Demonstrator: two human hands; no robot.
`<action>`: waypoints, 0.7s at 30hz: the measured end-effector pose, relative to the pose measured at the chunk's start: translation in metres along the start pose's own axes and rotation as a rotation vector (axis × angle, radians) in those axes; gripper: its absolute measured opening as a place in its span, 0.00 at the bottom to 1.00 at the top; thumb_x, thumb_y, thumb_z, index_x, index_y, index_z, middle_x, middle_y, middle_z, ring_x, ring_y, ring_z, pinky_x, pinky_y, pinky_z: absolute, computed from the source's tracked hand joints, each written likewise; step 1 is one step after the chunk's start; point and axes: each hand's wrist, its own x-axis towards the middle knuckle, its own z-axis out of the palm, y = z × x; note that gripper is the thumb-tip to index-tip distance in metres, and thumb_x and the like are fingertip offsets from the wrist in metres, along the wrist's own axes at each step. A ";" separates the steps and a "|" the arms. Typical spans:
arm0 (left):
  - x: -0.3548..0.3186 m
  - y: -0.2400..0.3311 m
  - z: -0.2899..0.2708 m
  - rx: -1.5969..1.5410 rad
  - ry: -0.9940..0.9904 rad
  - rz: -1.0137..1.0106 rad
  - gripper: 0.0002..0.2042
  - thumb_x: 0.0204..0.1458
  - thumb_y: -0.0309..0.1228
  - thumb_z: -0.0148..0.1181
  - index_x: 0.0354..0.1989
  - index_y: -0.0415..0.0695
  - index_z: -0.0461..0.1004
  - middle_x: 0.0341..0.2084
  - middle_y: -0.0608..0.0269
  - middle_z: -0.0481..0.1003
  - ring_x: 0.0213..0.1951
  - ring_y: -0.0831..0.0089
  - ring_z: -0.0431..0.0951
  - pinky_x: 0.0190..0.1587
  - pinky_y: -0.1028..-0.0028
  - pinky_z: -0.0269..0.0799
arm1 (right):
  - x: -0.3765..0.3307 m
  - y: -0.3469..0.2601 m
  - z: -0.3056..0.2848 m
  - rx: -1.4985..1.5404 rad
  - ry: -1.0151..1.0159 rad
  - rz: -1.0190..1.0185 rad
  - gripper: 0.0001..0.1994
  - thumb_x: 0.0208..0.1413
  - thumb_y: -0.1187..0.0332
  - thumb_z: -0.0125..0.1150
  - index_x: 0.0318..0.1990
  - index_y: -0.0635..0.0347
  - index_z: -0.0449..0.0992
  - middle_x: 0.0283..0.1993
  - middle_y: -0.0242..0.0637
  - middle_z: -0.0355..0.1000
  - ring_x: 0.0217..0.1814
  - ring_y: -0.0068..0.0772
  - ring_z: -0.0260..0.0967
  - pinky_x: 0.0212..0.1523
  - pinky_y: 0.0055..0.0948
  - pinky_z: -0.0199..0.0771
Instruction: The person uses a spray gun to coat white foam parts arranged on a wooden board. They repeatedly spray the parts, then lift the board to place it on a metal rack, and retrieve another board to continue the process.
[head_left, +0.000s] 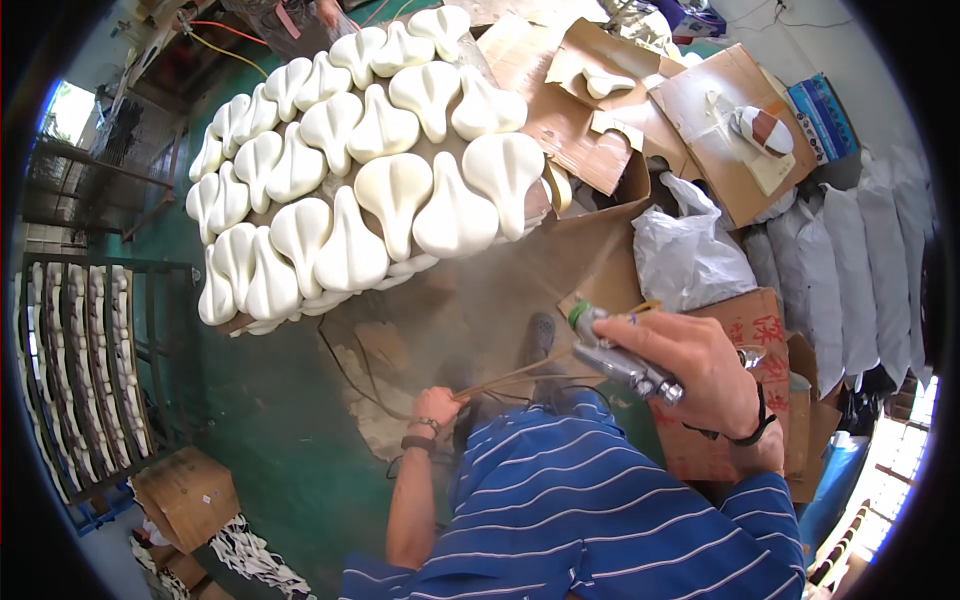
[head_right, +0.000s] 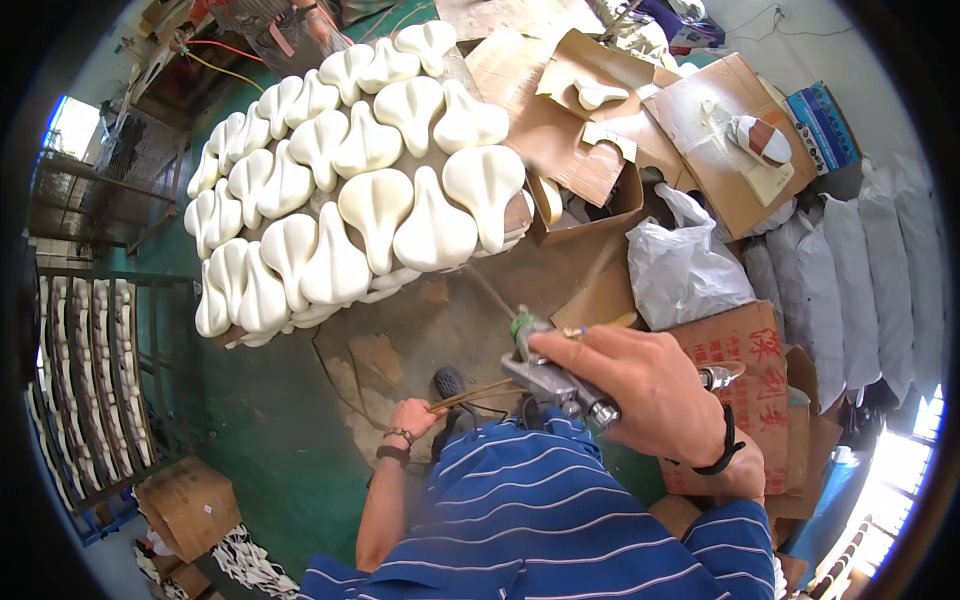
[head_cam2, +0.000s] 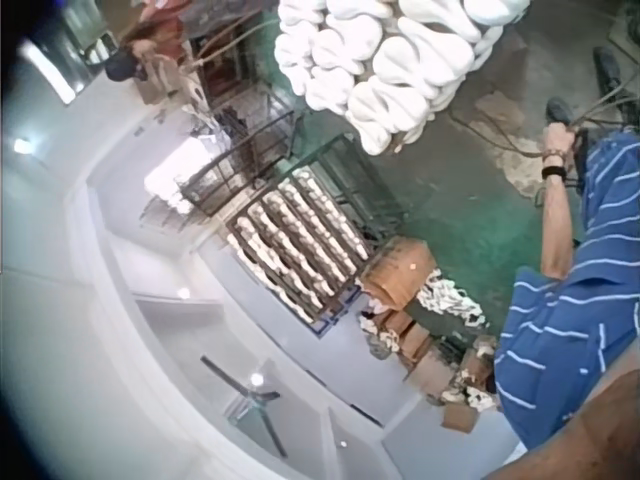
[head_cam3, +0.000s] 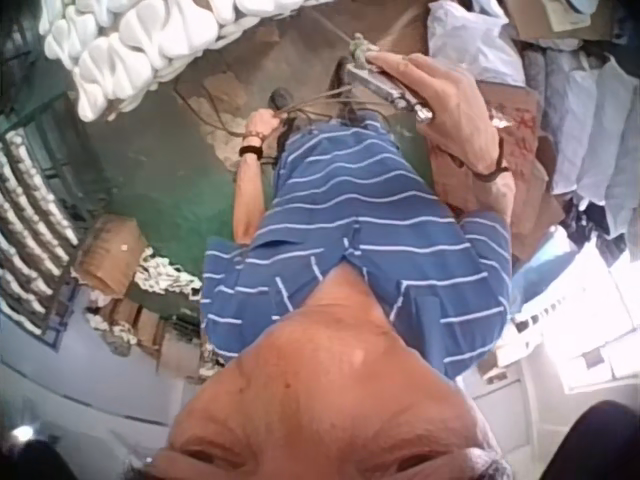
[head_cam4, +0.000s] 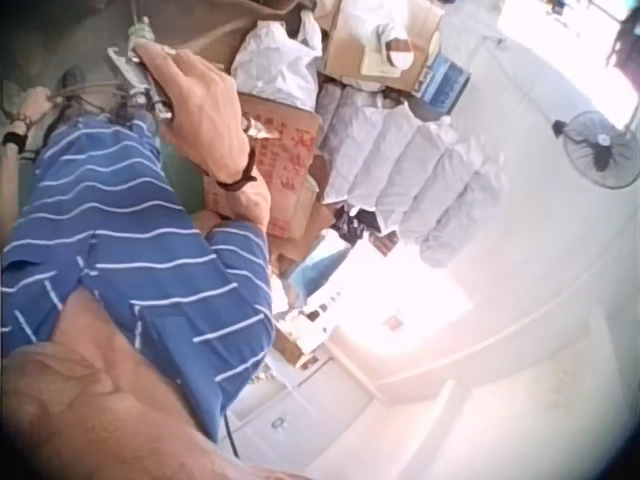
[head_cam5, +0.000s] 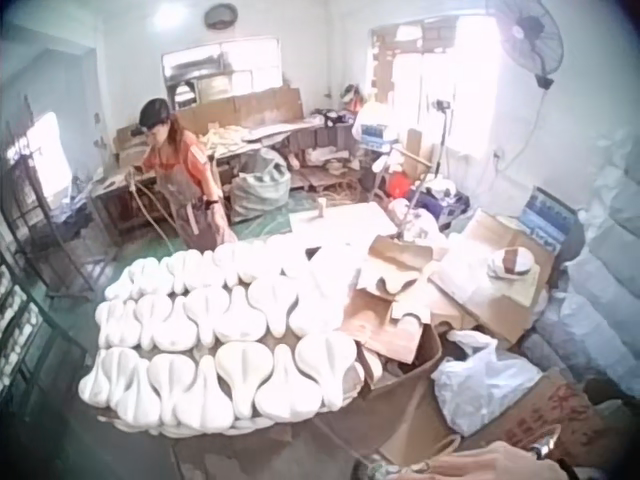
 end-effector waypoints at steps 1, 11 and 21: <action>0.001 0.002 0.001 0.003 -0.003 0.003 0.23 0.43 0.54 0.65 0.26 0.43 0.80 0.25 0.45 0.77 0.32 0.47 0.77 0.35 0.57 0.72 | -0.002 -0.002 0.000 0.009 -0.021 -0.005 0.32 0.36 0.76 0.66 0.56 0.54 0.70 0.30 0.39 0.69 0.34 0.46 0.70 0.33 0.39 0.70; 0.004 0.012 0.005 0.057 -0.105 -0.042 0.22 0.45 0.54 0.61 0.32 0.46 0.81 0.31 0.47 0.78 0.38 0.48 0.78 0.40 0.57 0.72 | -0.006 -0.003 0.002 0.041 -0.029 -0.020 0.28 0.41 0.69 0.66 0.56 0.54 0.71 0.31 0.38 0.70 0.34 0.43 0.72 0.31 0.37 0.71; 0.006 0.008 0.008 0.099 -0.111 -0.002 0.23 0.45 0.55 0.62 0.27 0.43 0.81 0.26 0.46 0.78 0.33 0.48 0.78 0.36 0.57 0.72 | -0.022 -0.007 -0.001 0.045 -0.004 0.015 0.30 0.41 0.67 0.67 0.57 0.54 0.69 0.32 0.36 0.69 0.35 0.42 0.72 0.30 0.36 0.70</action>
